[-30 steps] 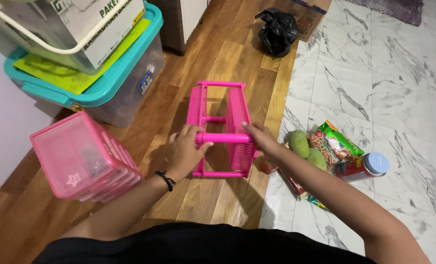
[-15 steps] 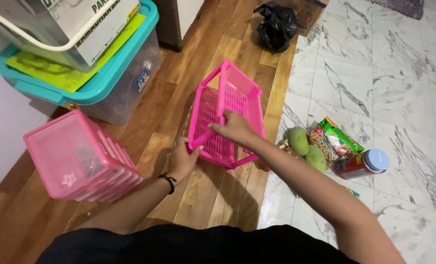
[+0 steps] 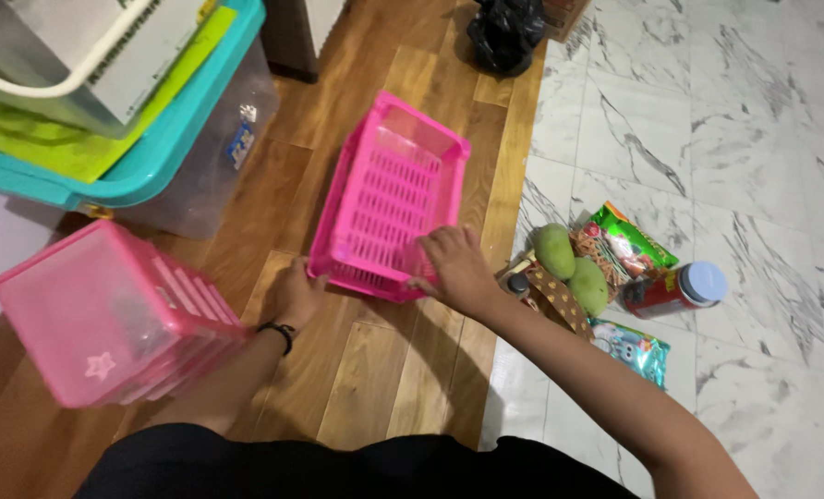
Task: The person assembles a pink plastic basket by hand, snapping together the side panels and handle pieces. After completing the assembly, they place a bottle, a tin can, a bag of crackers, and two mangoes into the basket.
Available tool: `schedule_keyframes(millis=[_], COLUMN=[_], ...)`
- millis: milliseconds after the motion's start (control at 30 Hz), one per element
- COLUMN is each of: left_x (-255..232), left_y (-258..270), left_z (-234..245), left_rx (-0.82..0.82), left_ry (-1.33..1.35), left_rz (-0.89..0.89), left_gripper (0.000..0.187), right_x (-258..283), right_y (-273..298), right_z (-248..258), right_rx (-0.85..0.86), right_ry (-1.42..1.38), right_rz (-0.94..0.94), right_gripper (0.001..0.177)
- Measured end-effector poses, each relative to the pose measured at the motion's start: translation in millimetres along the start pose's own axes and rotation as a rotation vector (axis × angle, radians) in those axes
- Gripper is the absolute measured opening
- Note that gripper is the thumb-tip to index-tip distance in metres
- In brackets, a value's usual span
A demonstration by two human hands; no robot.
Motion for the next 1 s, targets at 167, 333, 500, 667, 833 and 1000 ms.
schedule_keyframes(millis=[167,333,500,667,833,1000], left_x=[17.3,39.7,52.6,56.5,60.9,38.0], left_y=[-8.3,-7.4,-12.8,-16.0,-1.2,31.2], left_z=[-18.8,-69.5,-93.8,-102.3,-107.5,-122.9], left_rx=[0.011,0.091,-0.117,-0.045,-0.02,0.342], left_ry=[0.13,-0.117,0.071,-0.03,0.038,-0.39], left_rz=[0.044,0.092,-0.038,0.023,-0.052,-0.246], left_gripper=[0.039,0.039,0.038,0.043,0.044,0.033], right_x=[-29.1,-42.3,-73.9,-111.6,-147.3,-157.8], right_y=[60.5,95.0,115.8,133.2,130.6,117.6], right_z=[0.1,-60.2,-136.2,-192.6,-223.7,-227.0], right_rx=[-0.238,-0.189,-0.246,-0.228,-0.299,-0.193], right_ry=[-0.08,-0.174,-0.269,-0.217,-0.335,-0.187], right_rz=[-0.111,-0.269,-0.465,-0.59,-0.746,-0.811], right_gripper=[0.054,0.045,0.044,0.041,0.046,0.053])
Point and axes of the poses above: each hand's wrist, its own y-axis away from the middle knuckle, its own z-axis out of the back of the hand, x = y × z, the point moved 5 cm from there along -y, towards the middle knuckle, and after that the axes turned 9 degrees about -y, right-handed, at the moved point
